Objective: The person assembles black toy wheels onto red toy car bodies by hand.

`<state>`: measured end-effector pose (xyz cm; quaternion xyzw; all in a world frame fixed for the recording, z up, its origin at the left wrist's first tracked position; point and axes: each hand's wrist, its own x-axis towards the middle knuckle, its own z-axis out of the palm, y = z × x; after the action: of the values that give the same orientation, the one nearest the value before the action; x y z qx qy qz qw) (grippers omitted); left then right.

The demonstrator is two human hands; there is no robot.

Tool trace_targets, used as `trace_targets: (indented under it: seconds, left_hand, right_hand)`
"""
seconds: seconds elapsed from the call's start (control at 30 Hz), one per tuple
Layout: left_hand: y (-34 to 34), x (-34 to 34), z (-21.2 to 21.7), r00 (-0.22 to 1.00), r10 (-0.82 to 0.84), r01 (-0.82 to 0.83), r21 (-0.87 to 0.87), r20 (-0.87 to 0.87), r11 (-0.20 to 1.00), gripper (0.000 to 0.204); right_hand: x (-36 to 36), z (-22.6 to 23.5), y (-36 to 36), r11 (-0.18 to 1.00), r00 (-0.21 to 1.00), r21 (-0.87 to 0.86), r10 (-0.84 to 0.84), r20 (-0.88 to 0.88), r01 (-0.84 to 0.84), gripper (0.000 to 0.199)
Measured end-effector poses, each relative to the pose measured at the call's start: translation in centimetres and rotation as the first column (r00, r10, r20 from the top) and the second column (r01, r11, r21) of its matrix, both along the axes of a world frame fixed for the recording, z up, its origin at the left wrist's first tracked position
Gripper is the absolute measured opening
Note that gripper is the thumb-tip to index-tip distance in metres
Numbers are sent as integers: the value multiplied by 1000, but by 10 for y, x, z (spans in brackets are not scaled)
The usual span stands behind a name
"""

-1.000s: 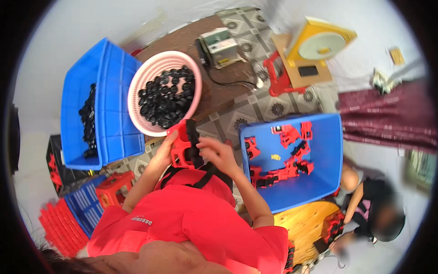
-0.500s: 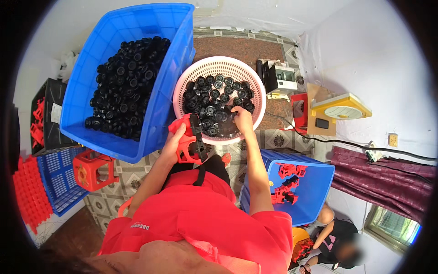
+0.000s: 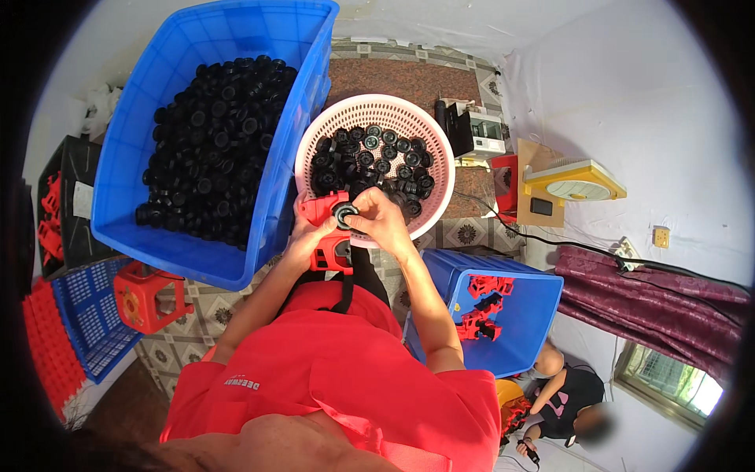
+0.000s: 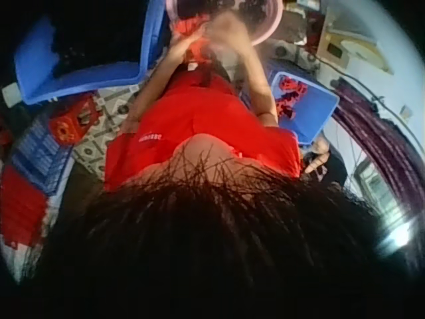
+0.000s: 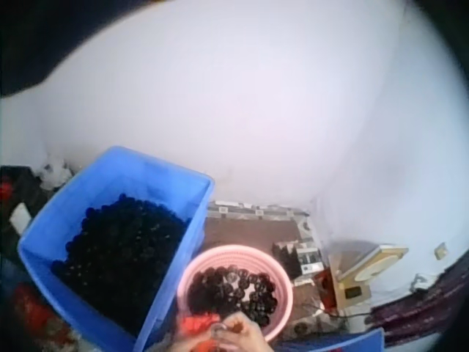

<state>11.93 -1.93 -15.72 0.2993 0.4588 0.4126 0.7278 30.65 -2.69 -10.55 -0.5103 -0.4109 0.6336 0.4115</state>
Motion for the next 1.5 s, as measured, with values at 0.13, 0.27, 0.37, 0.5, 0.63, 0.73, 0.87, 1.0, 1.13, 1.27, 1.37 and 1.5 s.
trace_targets:
  seconds: [0.13, 0.27, 0.37, 0.5, 0.63, 0.73, 0.87, 1.0, 1.13, 1.27, 1.37, 1.5]
  left_hand:
    - [0, 0, 18, 998, -10, 15, -73, 68, 997, 102]
    - [-5, -5, 12, 997, -73, 73, -2, -36, 997, 101]
    - [-8, 1, 15, 994, -63, 63, -12, -90, 998, 97]
    - [-15, 25, 9, 996, 84, -78, -230, 17, 970, 78]
    - [-9, 47, 21, 971, 175, -108, -353, 163, 929, 60]
    - [0, 54, 31, 958, 222, -146, -357, 181, 923, 51]
    - [22, 65, 24, 928, 345, -292, -298, 142, 909, 44]
    - [43, 66, 14, 903, 390, -334, -280, 178, 900, 50]
    - [51, 63, -10, 877, 472, -451, -180, 94, 874, 75]
    - [58, 69, -13, 881, 472, -460, -165, 36, 872, 78]
    - [57, 73, 2, 917, 398, -396, -78, 16, 915, 85]
    - [54, 69, -9, 957, 288, -286, -60, 27, 956, 97]
  right_hand:
    - [5, -16, 3, 984, 994, -145, 108, -6, -108, 77]
    - [8, -30, 3, 973, 945, -28, 216, -245, -230, 76]
    - [16, -42, 9, 966, 929, -24, 241, -280, -258, 63]
    - [63, -96, 87, 931, 920, 43, 366, -142, -363, 20]
    - [96, -196, 148, 694, 356, 247, 15, 934, -676, 39]
    - [89, -230, 166, 612, 167, 166, -55, 984, -773, 30]
    - [90, -231, 171, 686, 201, 197, -75, 977, -701, 18]
    - [92, -197, 154, 937, 642, 295, -109, 759, -189, 25]
    - [83, -80, 102, 1000, 998, 1, -8, 66, 8, 29]
    - [69, -35, 51, 994, 976, 79, 86, -202, -71, 31]
    - [61, -32, 38, 959, 955, 177, 176, 241, -221, 33]
    - [60, -32, 27, 992, 990, 93, 74, 117, -85, 27]
